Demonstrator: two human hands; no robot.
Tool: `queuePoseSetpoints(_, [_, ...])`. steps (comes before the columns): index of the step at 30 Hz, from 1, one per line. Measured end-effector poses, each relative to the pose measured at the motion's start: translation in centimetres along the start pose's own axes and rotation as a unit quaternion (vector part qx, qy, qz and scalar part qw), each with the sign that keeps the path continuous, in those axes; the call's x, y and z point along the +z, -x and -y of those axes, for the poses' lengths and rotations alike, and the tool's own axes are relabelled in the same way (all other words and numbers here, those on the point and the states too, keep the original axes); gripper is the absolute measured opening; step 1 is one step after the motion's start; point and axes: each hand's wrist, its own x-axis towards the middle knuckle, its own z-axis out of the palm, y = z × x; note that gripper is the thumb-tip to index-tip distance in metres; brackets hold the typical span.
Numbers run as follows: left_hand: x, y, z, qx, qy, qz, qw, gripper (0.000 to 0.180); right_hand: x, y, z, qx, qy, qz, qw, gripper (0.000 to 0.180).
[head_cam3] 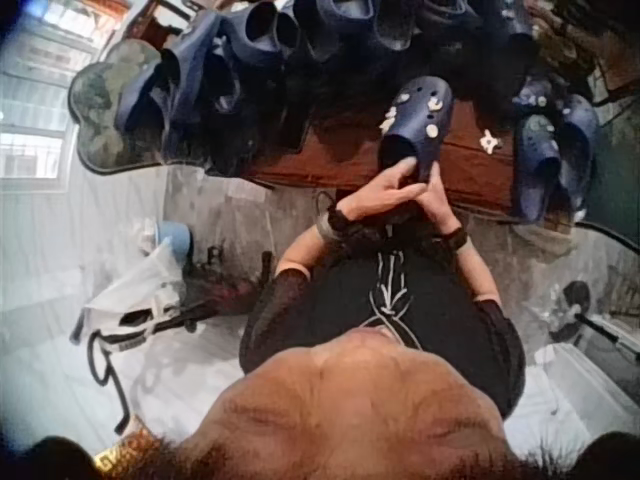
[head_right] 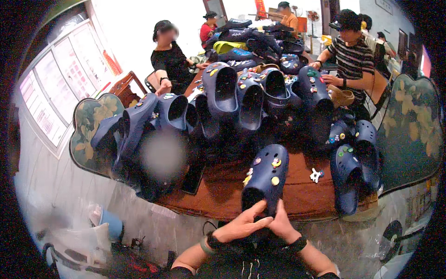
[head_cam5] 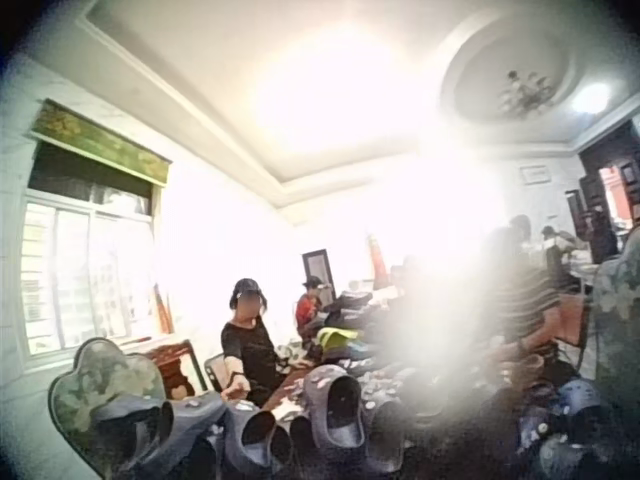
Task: Attaching decorative charms to the holes of rubber clogs.
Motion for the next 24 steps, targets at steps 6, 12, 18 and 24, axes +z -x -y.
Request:
queuePoseSetpoints(6, [-8.2, 1.5, -6.3, 0.184, -0.288, -0.259, 0.904, 0.014, -3.2, -2.2, 1.7, 0.008, -0.112, -0.001, 0.994, 0.064])
queuePoseSetpoints(12, [-18.3, 1.3, -9.1, 0.273, -0.466, -0.569, 0.62, 0.042, -3.9, -2.6, -2.4, 0.012, -0.012, -0.085, 0.996, 0.049])
queuePoseSetpoints(18, [-23.6, 3.2, -11.4, 0.239, -0.607, -0.64, 0.407, 0.06, -3.9, -1.7, -4.9, -0.031, 0.03, -0.126, 0.991, 0.05])
queuePoseSetpoints(24, [-20.9, 1.7, -9.7, 0.222, -0.523, -0.557, 0.606, 0.049, -3.7, -0.5, -3.1, -0.024, -0.054, -0.101, 0.993, 0.042])
